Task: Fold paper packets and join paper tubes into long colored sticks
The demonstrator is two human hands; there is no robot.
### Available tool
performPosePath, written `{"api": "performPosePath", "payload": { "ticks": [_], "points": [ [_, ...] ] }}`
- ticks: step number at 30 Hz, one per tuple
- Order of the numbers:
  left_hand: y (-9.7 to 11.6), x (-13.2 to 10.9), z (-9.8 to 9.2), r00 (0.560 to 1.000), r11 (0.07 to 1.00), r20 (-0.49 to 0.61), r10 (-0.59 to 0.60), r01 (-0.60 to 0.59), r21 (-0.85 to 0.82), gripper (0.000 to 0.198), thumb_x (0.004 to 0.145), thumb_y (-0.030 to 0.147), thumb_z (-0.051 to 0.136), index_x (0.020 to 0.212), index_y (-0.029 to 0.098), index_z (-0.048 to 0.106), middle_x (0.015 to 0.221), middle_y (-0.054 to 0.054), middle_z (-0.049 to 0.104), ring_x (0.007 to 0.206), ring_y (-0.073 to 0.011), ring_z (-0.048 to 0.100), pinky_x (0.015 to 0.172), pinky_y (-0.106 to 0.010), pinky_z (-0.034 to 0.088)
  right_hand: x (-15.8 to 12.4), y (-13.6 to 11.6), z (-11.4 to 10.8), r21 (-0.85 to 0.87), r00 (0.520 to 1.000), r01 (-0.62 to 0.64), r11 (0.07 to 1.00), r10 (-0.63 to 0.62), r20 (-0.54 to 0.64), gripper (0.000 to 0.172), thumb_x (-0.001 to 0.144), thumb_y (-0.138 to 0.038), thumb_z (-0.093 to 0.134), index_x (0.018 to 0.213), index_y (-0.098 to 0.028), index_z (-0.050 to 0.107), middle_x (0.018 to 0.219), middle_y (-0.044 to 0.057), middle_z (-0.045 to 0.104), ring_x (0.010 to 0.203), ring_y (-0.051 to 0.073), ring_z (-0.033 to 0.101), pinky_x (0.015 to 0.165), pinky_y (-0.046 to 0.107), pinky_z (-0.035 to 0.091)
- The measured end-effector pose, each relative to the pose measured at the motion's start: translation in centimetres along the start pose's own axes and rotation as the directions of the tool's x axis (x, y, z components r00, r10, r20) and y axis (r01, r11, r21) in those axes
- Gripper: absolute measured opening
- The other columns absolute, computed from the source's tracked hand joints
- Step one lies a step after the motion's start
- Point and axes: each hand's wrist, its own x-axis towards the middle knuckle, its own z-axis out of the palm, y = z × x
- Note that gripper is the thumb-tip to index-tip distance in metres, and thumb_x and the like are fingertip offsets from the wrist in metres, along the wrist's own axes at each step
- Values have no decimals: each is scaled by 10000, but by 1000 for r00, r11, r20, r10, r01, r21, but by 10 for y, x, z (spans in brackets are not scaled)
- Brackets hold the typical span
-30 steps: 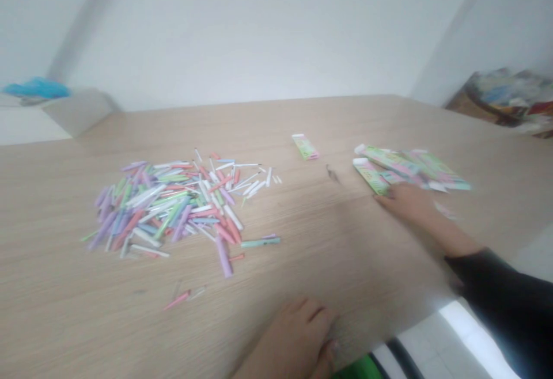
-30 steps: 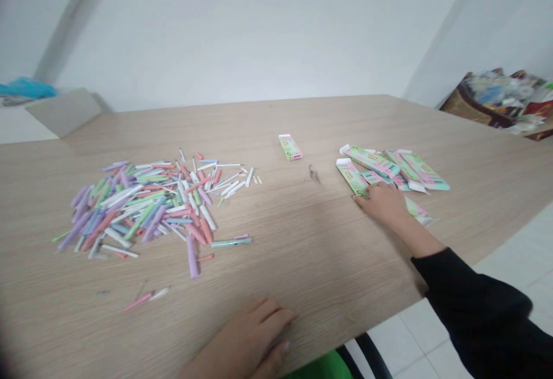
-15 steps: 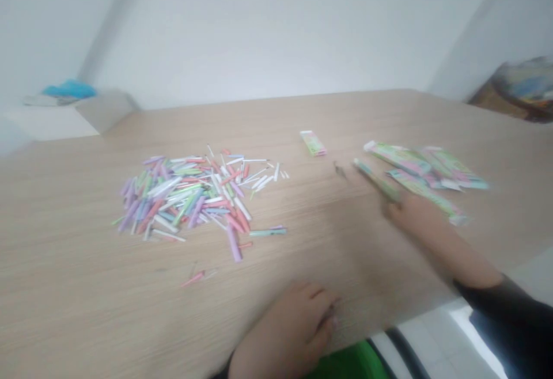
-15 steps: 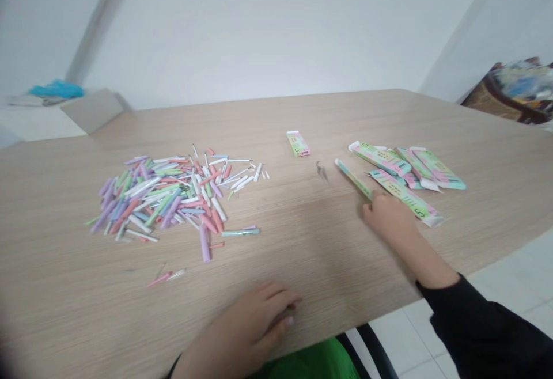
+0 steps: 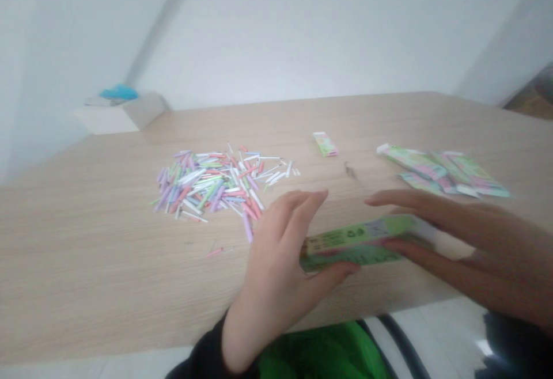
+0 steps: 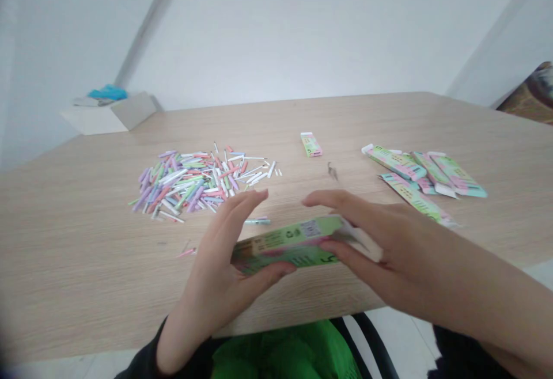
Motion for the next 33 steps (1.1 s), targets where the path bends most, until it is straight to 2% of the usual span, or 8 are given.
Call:
{"api": "performPosePath", "payload": {
  "ticks": [2,5,8,13,18,22,29,33],
  "points": [
    [1,-3,2,994,984,18,-109,110,-138,652,858,376,812,1427,294,505,1129,-80,728,1018,-290,715,885,-468,599,9,-22,26,-36,983,125,991,-119,140,402,849,-391,805,1242,-380,722,1090,15,783,850,258,750,625,332,593],
    [-4,-15,10,959,869,-22,-283,246,-429,574,943,287,716,1455,342,461,905,-7,731,734,-199,719,644,-325,599,16,-37,62,88,990,138,987,-139,4,259,912,-286,735,1165,-336,707,1083,38,748,804,202,737,596,289,596],
    [-11,-28,16,925,783,-108,-363,240,-574,606,982,241,655,1504,373,376,1071,-35,737,903,-210,747,711,-317,605,10,-38,94,295,988,123,948,-88,-131,279,876,-194,760,1118,-296,664,1073,37,723,840,175,739,683,276,633],
    [-22,-42,19,897,841,-215,-387,247,-482,404,996,236,631,1375,323,521,1340,-77,629,1249,-244,617,1023,-405,509,-6,-36,133,550,972,8,835,122,-200,253,860,-158,770,1039,-280,640,900,-23,746,797,149,745,684,246,633],
    [-26,-52,23,892,846,-236,-385,239,-477,286,1025,252,583,1296,298,505,1208,-56,598,1137,-215,593,988,-381,489,-9,-39,146,488,984,-9,873,95,-150,90,945,-206,665,1007,-264,695,898,-7,766,775,156,734,674,260,613],
    [-24,-55,31,878,837,-258,-404,242,-490,76,1061,311,507,1125,272,493,951,-9,510,837,-166,541,745,-287,493,-12,-41,156,472,994,4,882,46,-96,241,1059,-277,479,1167,-288,694,1067,30,740,966,186,713,837,323,603],
    [-24,-45,38,876,891,-387,-287,96,-444,207,1039,312,573,1138,287,393,1041,-6,519,897,-147,577,757,-261,479,-13,-42,169,723,981,-114,681,190,-24,282,1056,-366,493,1197,-359,736,1187,15,714,1131,216,673,980,380,571],
    [-24,-46,36,865,887,-397,-305,107,-449,146,1068,341,508,1139,280,397,986,-1,541,852,-145,593,739,-267,480,-7,-45,170,818,962,-136,559,270,-25,228,980,-366,626,1206,-348,602,1072,19,702,946,207,699,808,350,609]
  ]
}}
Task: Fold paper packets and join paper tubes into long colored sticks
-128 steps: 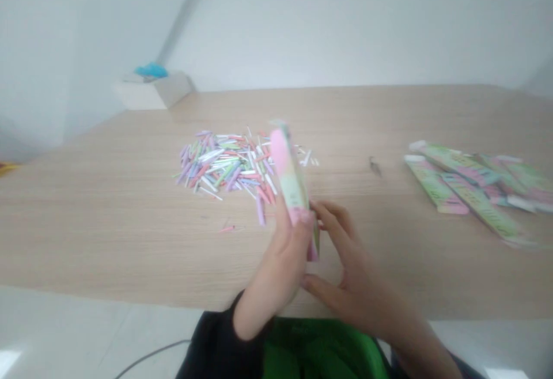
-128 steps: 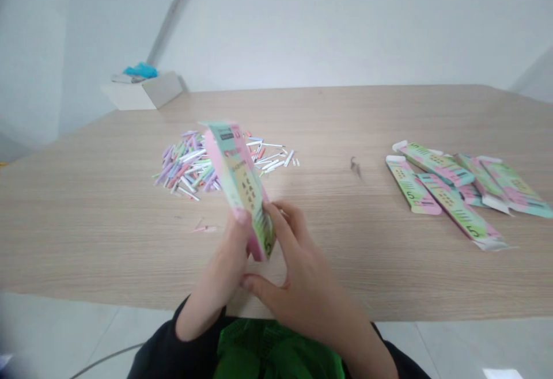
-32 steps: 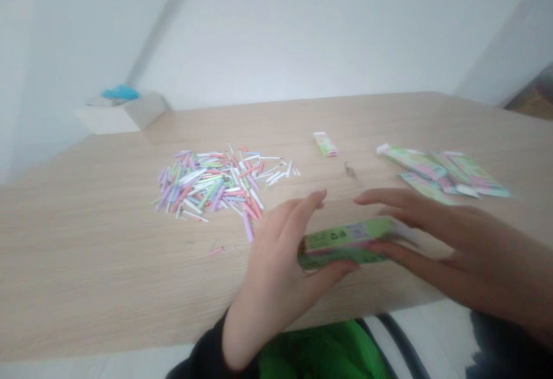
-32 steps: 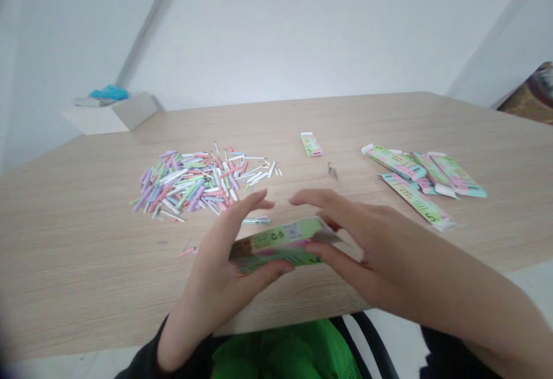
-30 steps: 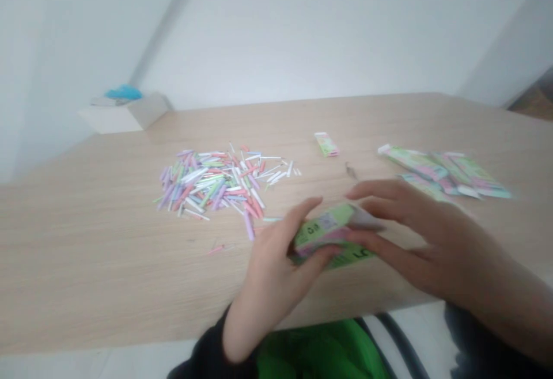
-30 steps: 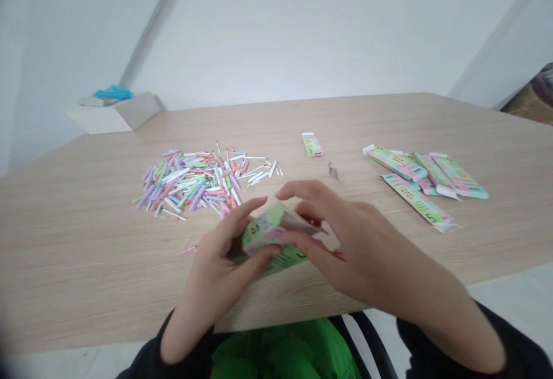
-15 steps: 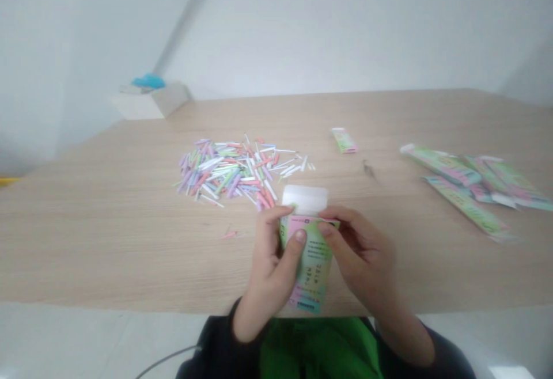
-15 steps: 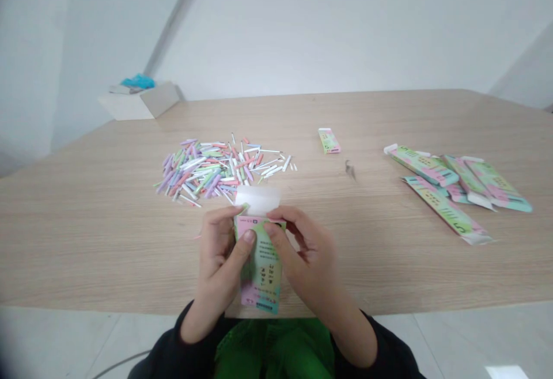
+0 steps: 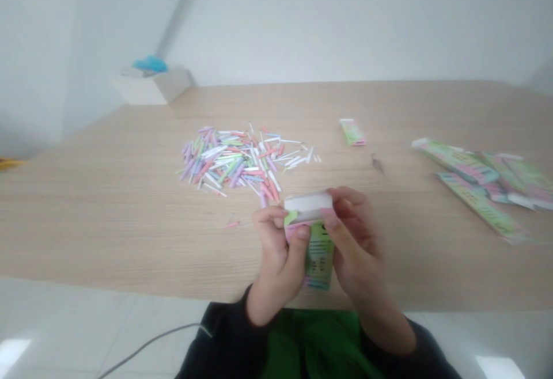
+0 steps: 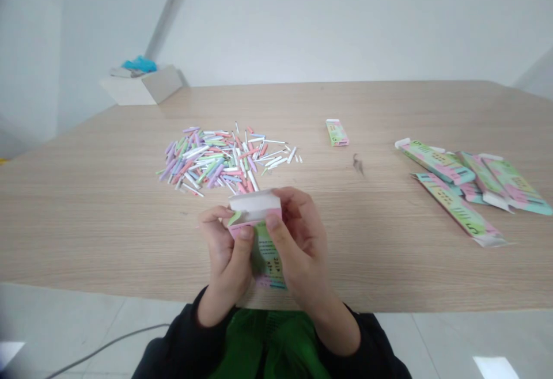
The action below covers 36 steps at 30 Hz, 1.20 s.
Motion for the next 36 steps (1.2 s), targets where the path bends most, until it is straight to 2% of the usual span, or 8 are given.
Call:
{"api": "performPosePath", "payload": {
  "ticks": [3,7,11,15,18,22,27,36],
  "points": [
    [-3,-4,-4,999,998,4,-45,45,-33,129,1067,334,510,1150,285,424,954,10,528,806,-136,566,709,-253,466,3,-3,0,97,998,-24,995,18,58,396,940,-346,687,1288,-396,506,959,-24,665,818,171,675,728,302,595],
    [-5,-5,-9,998,997,26,-58,59,-43,136,1059,294,528,1160,287,438,990,5,541,841,-137,561,740,-255,468,6,-5,-7,25,979,-96,995,90,182,200,1000,-381,612,1185,-351,681,1012,7,702,893,182,690,768,306,593],
    [-1,0,-12,997,1000,80,-11,13,-22,134,1062,309,518,1144,291,414,1074,-14,596,952,-163,625,808,-298,505,9,-10,-14,-73,980,39,997,-24,196,238,1025,-398,564,1088,-330,783,1107,31,730,1045,226,693,893,369,597],
    [2,5,-14,993,998,115,22,-15,-64,198,1057,315,509,1191,307,362,1148,-35,614,1042,-192,645,873,-361,526,12,-24,-19,-168,962,151,974,-106,251,245,997,-252,625,1146,-375,777,1090,15,738,1050,205,686,897,346,592],
    [5,8,-16,986,998,158,58,-52,-42,227,1055,275,493,1220,298,339,1201,-67,616,1081,-209,643,911,-404,523,13,-33,-20,-206,940,190,960,-118,319,272,967,-221,669,1169,-374,770,1109,19,733,1048,208,683,879,349,592],
    [10,9,-18,979,998,196,59,-52,-41,175,1053,237,493,1165,283,367,1190,-63,621,1075,-197,649,918,-386,522,12,-31,-17,-212,949,177,961,-109,295,273,960,-181,679,1125,-370,785,1064,10,734,991,187,689,835,325,589],
    [12,9,-19,975,997,215,49,-36,-63,234,1044,203,503,1213,287,365,1201,-73,602,1086,-207,638,902,-383,513,10,-27,-15,-195,959,142,970,-86,272,270,955,-157,677,1102,-359,780,1034,4,717,997,182,678,848,317,574],
    [3,9,-19,966,971,190,177,-202,125,267,1010,197,539,1201,290,377,1120,-40,519,1039,-195,581,901,-383,477,15,-30,-22,-200,930,127,972,-47,363,260,972,-113,625,1061,-316,761,1026,-2,695,970,147,651,810,271,528]
  ]
}}
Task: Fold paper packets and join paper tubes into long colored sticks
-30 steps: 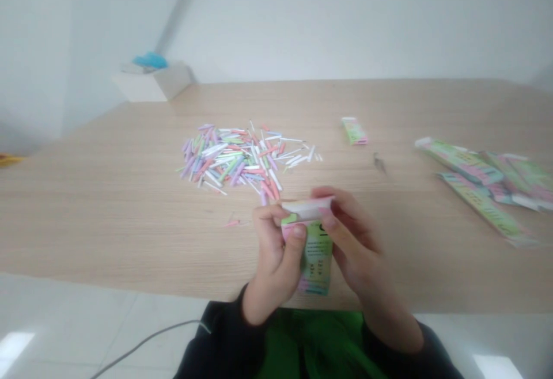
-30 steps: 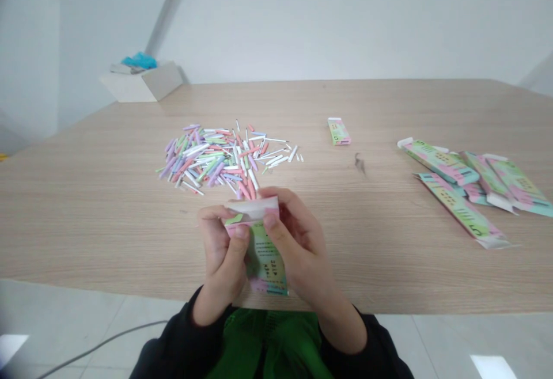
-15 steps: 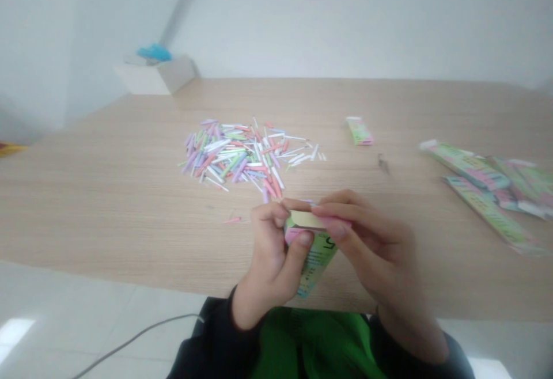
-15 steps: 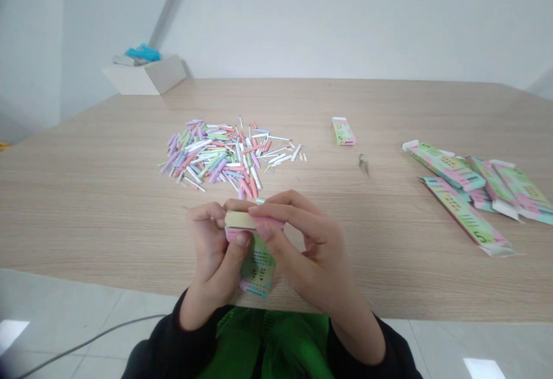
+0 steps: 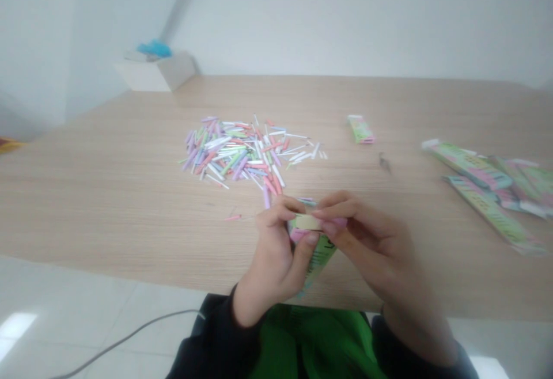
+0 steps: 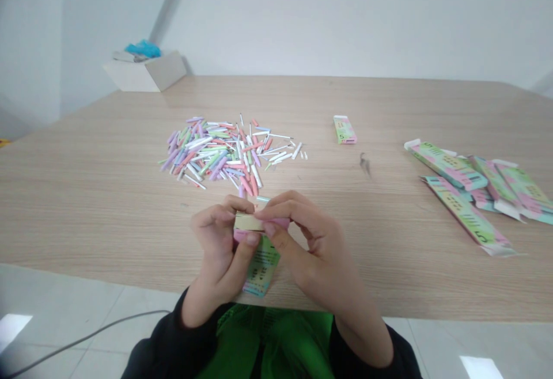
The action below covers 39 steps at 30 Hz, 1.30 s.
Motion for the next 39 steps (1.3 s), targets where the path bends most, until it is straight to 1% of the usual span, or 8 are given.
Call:
{"api": "performPosePath", "payload": {
  "ticks": [7,12,15,18,23,30,34,39],
  "points": [
    [4,-2,-3,997,988,64,48,-57,146,355,1005,226,532,1321,268,377,1155,-80,536,1043,-232,578,884,-410,499,-1,-5,5,53,992,-113,992,116,-57,178,884,-78,697,843,-251,686,833,-40,628,760,111,592,645,235,467],
    [3,-2,-5,992,988,120,25,-43,149,382,1000,180,519,1342,263,372,1154,-69,554,1037,-209,587,887,-369,509,1,-6,3,-15,997,-75,997,74,-28,215,871,-35,675,826,-246,670,812,-47,605,746,101,560,654,236,453],
    [5,0,-5,993,990,117,26,-42,138,299,1027,185,475,1311,252,410,1112,-61,554,1002,-198,584,856,-349,505,-2,-7,0,-66,1000,-29,997,28,-11,214,917,-52,646,900,-260,690,890,-31,626,805,106,585,692,236,480],
    [7,2,-5,994,989,89,56,-67,129,221,1047,213,457,1266,232,460,1112,-63,545,1034,-198,565,887,-347,488,-9,-6,0,-61,999,24,998,-21,36,275,936,-65,642,1067,-297,708,1069,-3,647,995,135,625,831,256,533],
    [6,4,-4,994,990,45,96,-100,99,196,1045,189,464,1235,228,492,1070,-47,532,998,-186,556,862,-329,480,-20,3,1,-24,998,-19,1000,21,64,446,936,-60,650,1260,-368,655,1188,-1,649,1177,161,624,1005,297,543],
    [12,10,-7,991,995,126,55,-64,70,197,1042,188,471,1213,248,549,1049,-45,561,978,-197,558,837,-339,495,-25,10,3,54,1000,-19,998,19,-5,446,927,-54,683,1226,-385,696,1151,-34,686,1103,108,668,948,198,578],
    [16,9,-7,998,1000,65,-15,14,22,150,1049,192,478,1167,254,545,1055,-38,584,997,-189,573,863,-335,504,-27,7,9,135,997,-35,990,45,-69,515,910,-42,701,1279,-396,640,1206,-30,672,1064,108,695,914,212,609],
    [17,8,-5,999,1000,29,-14,15,-23,153,1040,154,480,1142,246,548,1046,-33,574,996,-177,561,874,-327,491,-26,6,14,160,993,23,987,-5,-115,382,923,-41,680,1161,-340,695,1180,-6,679,1102,127,690,893,229,623]
  ]
}}
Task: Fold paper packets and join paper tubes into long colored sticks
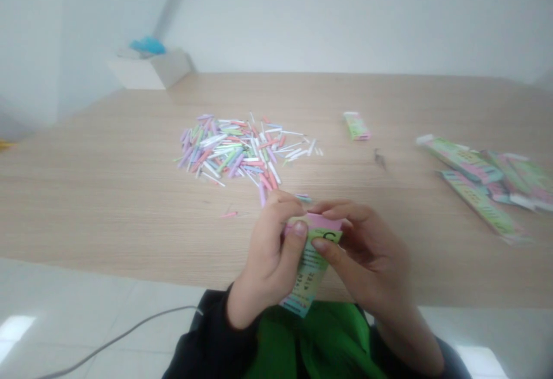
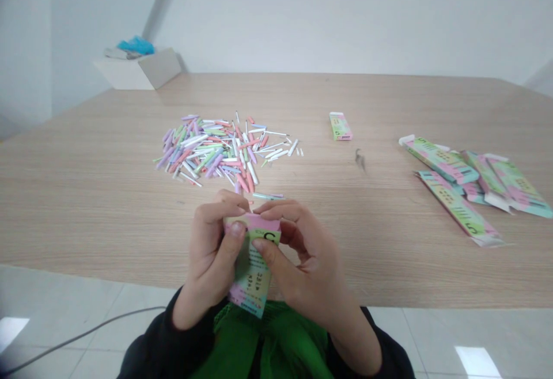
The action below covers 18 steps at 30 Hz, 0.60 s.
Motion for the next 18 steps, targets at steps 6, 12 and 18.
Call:
{"api": "performPosePath", "payload": {
  "ticks": [6,12,18],
  "points": [
    [1,3,-5,1000,1000,24,-15,15,-1,126,1040,145,467,1043,231,560,982,-29,591,947,-181,562,812,-330,475,3,2,0,29,999,-41,999,41,28,293,922,-71,704,1088,-312,719,1211,1,691,1153,139,691,936,248,618],
    [-3,-4,-1,996,999,-78,46,-46,9,170,996,131,546,1130,225,594,1079,-46,638,1001,-185,611,861,-352,513,3,-2,3,-23,999,0,1000,-1,-45,283,933,-74,686,1081,-311,731,1159,2,720,1108,151,705,923,268,625],
    [-6,-4,4,985,987,-126,118,-102,122,374,929,123,643,1281,227,577,1141,-71,643,1063,-213,623,862,-364,553,5,-4,2,-130,994,5,992,-19,-108,375,963,-113,655,1228,-374,710,1175,3,707,1077,168,696,875,283,628]
  ]
}}
